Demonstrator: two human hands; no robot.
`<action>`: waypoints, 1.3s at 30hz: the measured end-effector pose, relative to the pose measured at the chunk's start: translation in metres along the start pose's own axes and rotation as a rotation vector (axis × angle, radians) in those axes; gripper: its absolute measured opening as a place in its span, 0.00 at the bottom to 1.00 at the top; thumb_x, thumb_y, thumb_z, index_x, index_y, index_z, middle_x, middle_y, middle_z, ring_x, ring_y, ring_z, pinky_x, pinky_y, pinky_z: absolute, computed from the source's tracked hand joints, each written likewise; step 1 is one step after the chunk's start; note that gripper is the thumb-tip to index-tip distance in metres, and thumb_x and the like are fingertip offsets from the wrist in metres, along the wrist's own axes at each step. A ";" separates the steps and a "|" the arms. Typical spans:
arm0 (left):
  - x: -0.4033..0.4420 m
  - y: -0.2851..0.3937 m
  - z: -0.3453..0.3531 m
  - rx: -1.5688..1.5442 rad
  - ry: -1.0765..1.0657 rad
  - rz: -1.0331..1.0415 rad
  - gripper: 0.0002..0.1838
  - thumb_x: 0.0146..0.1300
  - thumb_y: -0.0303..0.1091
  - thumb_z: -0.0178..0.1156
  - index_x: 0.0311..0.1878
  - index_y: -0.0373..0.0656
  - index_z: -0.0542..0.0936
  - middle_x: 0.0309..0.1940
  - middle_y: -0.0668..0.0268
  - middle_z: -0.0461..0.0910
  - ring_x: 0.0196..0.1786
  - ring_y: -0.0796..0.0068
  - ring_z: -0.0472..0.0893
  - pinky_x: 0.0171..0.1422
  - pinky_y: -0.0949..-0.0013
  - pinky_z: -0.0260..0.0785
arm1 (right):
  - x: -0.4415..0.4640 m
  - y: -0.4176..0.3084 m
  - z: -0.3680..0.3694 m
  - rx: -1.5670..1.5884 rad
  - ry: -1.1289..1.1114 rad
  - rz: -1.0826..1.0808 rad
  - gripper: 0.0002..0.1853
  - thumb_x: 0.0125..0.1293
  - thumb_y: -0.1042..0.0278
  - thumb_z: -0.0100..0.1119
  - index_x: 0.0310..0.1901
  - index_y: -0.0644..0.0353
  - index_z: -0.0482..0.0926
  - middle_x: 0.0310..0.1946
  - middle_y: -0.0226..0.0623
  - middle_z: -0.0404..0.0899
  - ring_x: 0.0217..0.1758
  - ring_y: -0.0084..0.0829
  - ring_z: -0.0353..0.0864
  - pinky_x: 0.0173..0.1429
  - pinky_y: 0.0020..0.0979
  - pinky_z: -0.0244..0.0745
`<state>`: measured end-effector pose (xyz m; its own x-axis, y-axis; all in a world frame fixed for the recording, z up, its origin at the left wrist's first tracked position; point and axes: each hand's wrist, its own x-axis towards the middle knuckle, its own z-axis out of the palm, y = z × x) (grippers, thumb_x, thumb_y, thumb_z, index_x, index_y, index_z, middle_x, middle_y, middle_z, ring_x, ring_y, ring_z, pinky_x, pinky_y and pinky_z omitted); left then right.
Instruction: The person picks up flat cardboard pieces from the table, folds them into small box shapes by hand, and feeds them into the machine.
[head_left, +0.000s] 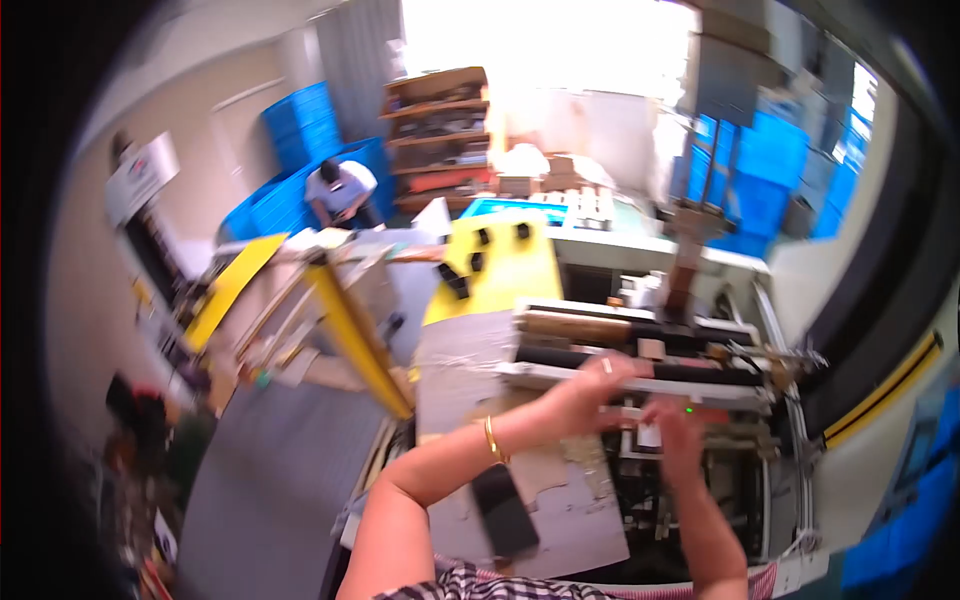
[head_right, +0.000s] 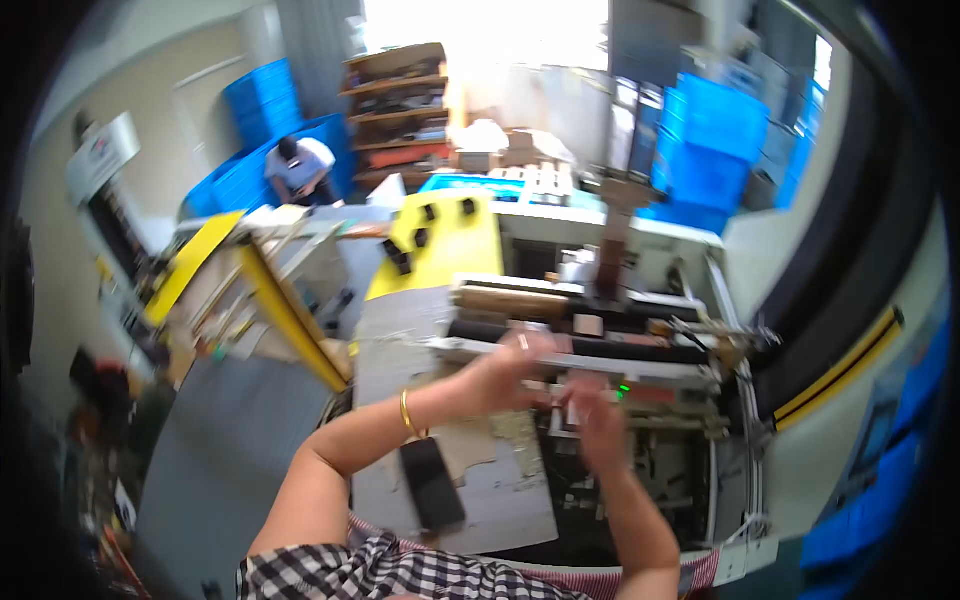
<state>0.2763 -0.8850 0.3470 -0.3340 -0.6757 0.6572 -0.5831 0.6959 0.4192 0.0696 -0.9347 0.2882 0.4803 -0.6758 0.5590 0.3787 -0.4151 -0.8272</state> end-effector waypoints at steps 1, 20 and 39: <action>-0.038 0.017 -0.009 0.058 -0.122 -0.014 0.38 0.50 0.36 0.74 0.66 0.45 0.70 0.59 0.57 0.74 0.64 0.53 0.72 0.69 0.54 0.65 | -0.039 -0.009 0.021 -0.213 -0.233 0.125 0.03 0.69 0.75 0.56 0.39 0.65 0.77 0.39 0.38 0.79 0.38 0.29 0.79 0.47 0.31 0.76; -0.868 0.403 -0.121 1.188 1.005 -2.546 0.22 0.60 0.32 0.64 0.59 0.46 0.77 0.65 0.45 0.70 0.67 0.48 0.71 0.66 0.55 0.69 | -0.169 -0.079 0.408 -0.095 -1.339 0.217 0.17 0.68 0.64 0.63 0.56 0.57 0.80 0.45 0.40 0.84 0.47 0.39 0.84 0.51 0.33 0.78; -0.477 0.243 -0.205 0.097 0.433 -0.903 0.12 0.59 0.40 0.70 0.37 0.42 0.85 0.32 0.64 0.84 0.37 0.72 0.81 0.42 0.68 0.72 | -0.145 -0.124 0.341 -0.380 -0.847 0.056 0.16 0.71 0.69 0.57 0.57 0.63 0.79 0.52 0.42 0.83 0.55 0.40 0.80 0.59 0.39 0.73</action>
<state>0.4458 -0.3432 0.2640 0.5500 -0.7803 0.2977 -0.5494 -0.0696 0.8327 0.2228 -0.5772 0.3294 0.9641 -0.0923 0.2489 0.1254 -0.6681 -0.7334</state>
